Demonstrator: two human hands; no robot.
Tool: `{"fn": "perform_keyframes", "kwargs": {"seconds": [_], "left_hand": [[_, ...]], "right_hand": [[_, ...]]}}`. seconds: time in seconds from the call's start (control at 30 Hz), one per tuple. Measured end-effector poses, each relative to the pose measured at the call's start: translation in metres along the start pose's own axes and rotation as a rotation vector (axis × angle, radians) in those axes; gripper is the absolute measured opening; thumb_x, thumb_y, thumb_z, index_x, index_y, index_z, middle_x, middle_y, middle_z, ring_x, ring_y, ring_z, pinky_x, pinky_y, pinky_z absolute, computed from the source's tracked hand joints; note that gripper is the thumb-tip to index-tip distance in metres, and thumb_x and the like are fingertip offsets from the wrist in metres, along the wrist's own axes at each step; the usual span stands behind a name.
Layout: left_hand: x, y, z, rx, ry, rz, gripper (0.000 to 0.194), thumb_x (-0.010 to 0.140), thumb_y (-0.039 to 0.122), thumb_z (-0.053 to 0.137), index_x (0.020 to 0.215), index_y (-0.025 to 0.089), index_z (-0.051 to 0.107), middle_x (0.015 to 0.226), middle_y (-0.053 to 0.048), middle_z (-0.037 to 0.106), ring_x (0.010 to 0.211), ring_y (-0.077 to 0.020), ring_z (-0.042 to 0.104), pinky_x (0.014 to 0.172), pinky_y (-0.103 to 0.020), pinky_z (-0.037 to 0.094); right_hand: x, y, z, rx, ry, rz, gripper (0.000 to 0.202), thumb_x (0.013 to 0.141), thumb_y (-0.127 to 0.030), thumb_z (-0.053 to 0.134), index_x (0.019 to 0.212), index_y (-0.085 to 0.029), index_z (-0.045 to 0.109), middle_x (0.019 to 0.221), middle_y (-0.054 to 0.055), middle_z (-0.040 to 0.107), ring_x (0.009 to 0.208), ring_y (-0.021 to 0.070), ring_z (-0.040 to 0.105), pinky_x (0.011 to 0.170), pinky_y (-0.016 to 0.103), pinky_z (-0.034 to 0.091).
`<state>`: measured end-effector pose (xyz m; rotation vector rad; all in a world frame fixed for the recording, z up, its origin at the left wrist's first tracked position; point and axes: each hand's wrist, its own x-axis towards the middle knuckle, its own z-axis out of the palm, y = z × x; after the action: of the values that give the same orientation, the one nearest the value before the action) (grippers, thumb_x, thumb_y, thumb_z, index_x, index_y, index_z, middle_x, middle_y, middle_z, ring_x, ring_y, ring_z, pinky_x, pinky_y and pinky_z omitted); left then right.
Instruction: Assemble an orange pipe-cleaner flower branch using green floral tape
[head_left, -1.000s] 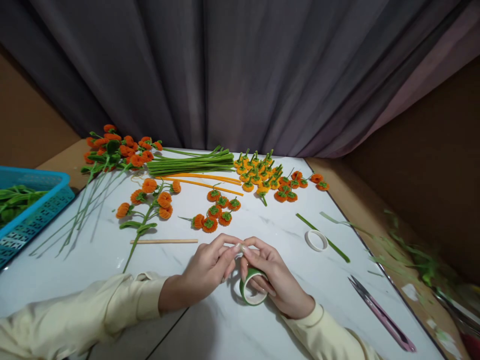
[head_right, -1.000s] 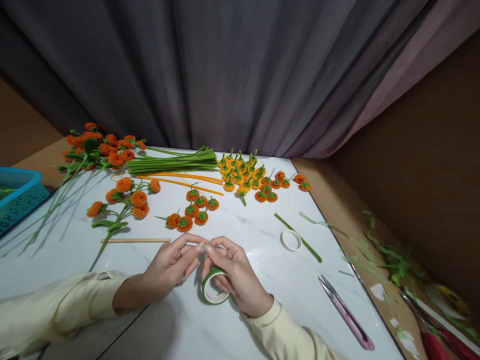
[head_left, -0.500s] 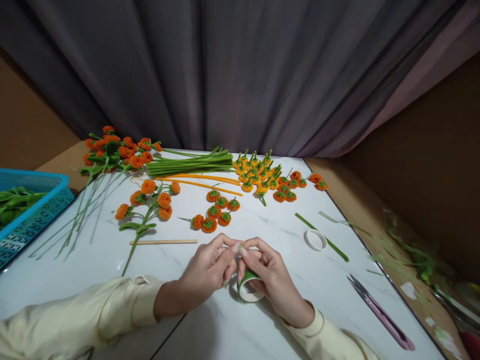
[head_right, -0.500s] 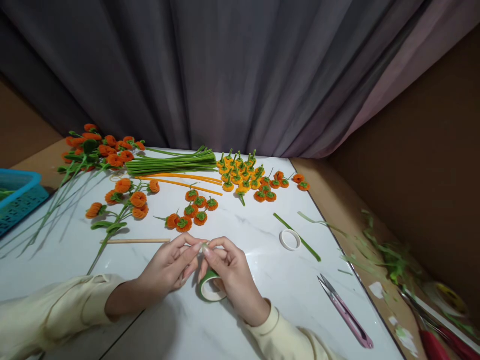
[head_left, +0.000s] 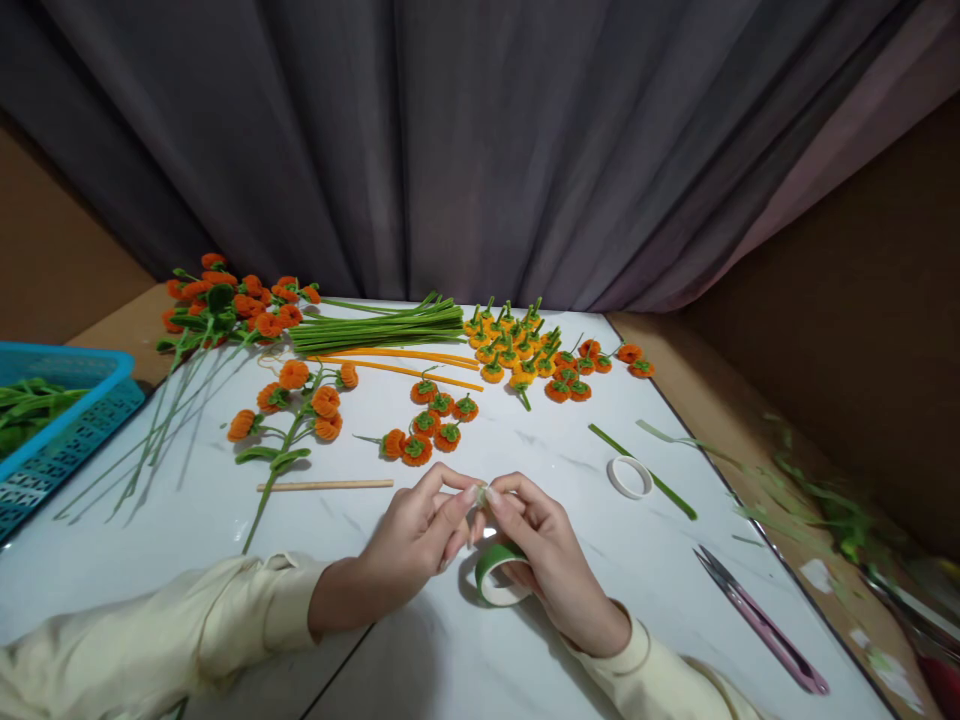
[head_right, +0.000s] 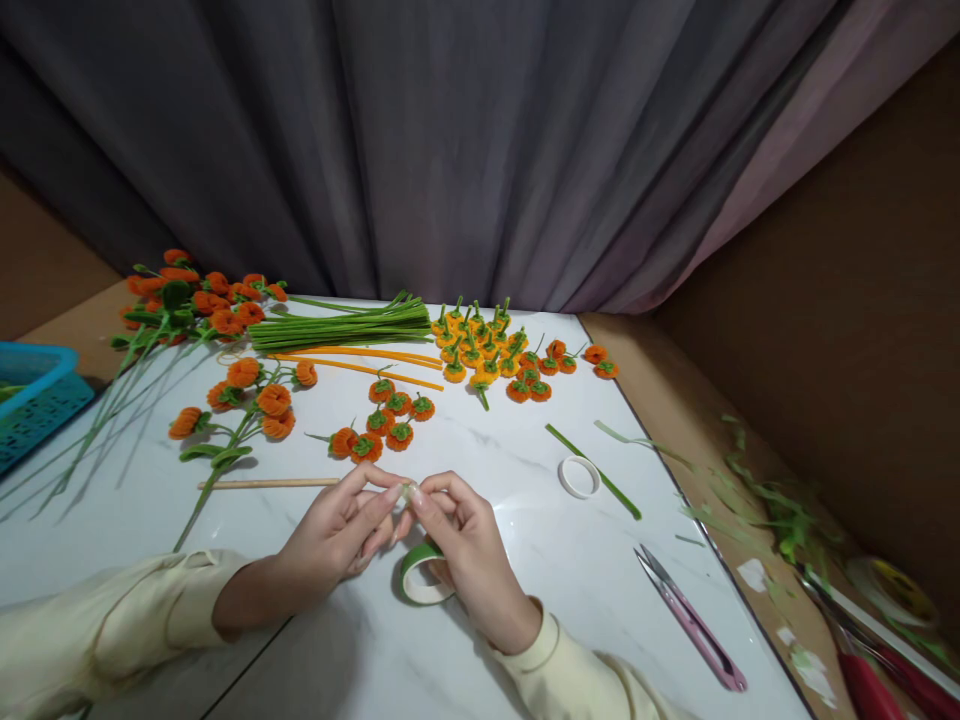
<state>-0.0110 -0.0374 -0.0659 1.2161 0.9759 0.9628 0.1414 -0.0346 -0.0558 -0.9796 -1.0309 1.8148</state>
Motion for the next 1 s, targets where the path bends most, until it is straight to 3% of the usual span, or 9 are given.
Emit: {"fn": "perform_keyframes", "kwargs": {"seconds": [0.33, 0.5, 0.67, 0.8, 0.9, 1.0], "left_hand": [[0.0, 0.005, 0.0, 0.073, 0.002, -0.01, 0.034, 0.089, 0.05, 0.047, 0.088, 0.016, 0.053, 0.044, 0.01, 0.038, 0.035, -0.0045, 0.028, 0.036, -0.015, 0.025], [0.0, 0.01, 0.002, 0.065, -0.031, 0.021, 0.034, 0.085, 0.048, 0.055, 0.088, 0.015, 0.05, 0.053, 0.006, 0.05, 0.038, -0.0036, 0.028, 0.037, -0.016, 0.023], [-0.002, 0.006, -0.002, 0.157, -0.018, 0.044, 0.03, 0.091, 0.045, 0.046, 0.092, 0.015, 0.053, 0.046, 0.009, 0.041, 0.038, -0.0055, 0.032, 0.038, -0.016, 0.026], [-0.004, 0.006, -0.003, 0.193, -0.003, 0.042, 0.03, 0.092, 0.044, 0.045, 0.095, 0.015, 0.052, 0.047, 0.009, 0.042, 0.039, -0.0058, 0.033, 0.039, -0.016, 0.028], [-0.004, 0.01, 0.0, 0.15, 0.001, 0.019, 0.032, 0.089, 0.047, 0.048, 0.096, 0.015, 0.051, 0.046, 0.009, 0.042, 0.037, -0.0052, 0.03, 0.038, -0.017, 0.026], [-0.002, 0.014, 0.002, 0.07, -0.008, -0.023, 0.034, 0.087, 0.049, 0.051, 0.095, 0.016, 0.051, 0.044, 0.01, 0.04, 0.035, -0.0047, 0.028, 0.038, -0.018, 0.026]], "right_hand": [[0.002, -0.001, -0.001, 0.113, -0.086, 0.044, 0.024, 0.087, -0.037, 0.061, 0.08, -0.016, 0.052, 0.06, -0.002, 0.063, 0.028, -0.0009, 0.027, 0.029, 0.014, 0.016], [0.001, -0.002, -0.001, 0.182, -0.1, 0.068, 0.019, 0.085, -0.034, 0.063, 0.086, -0.016, 0.058, 0.06, 0.0, 0.065, 0.026, -0.0016, 0.024, 0.029, 0.014, 0.016], [0.0, -0.003, 0.0, 0.131, -0.061, 0.051, 0.023, 0.084, -0.036, 0.064, 0.081, -0.014, 0.059, 0.058, 0.0, 0.064, 0.027, -0.0011, 0.024, 0.029, 0.015, 0.016], [-0.002, -0.002, 0.002, 0.028, 0.0, 0.032, 0.028, 0.082, -0.041, 0.065, 0.083, -0.014, 0.058, 0.058, -0.001, 0.061, 0.033, 0.0016, 0.031, 0.032, 0.015, 0.013], [-0.003, 0.0, 0.002, -0.042, 0.057, -0.039, 0.029, 0.081, -0.042, 0.067, 0.082, -0.015, 0.058, 0.059, 0.0, 0.062, 0.044, 0.0066, 0.047, 0.037, 0.016, 0.024], [-0.003, 0.003, 0.001, -0.117, 0.103, -0.129, 0.028, 0.081, -0.042, 0.067, 0.078, -0.015, 0.058, 0.058, 0.0, 0.061, 0.051, 0.0098, 0.054, 0.044, 0.018, 0.034]]}}
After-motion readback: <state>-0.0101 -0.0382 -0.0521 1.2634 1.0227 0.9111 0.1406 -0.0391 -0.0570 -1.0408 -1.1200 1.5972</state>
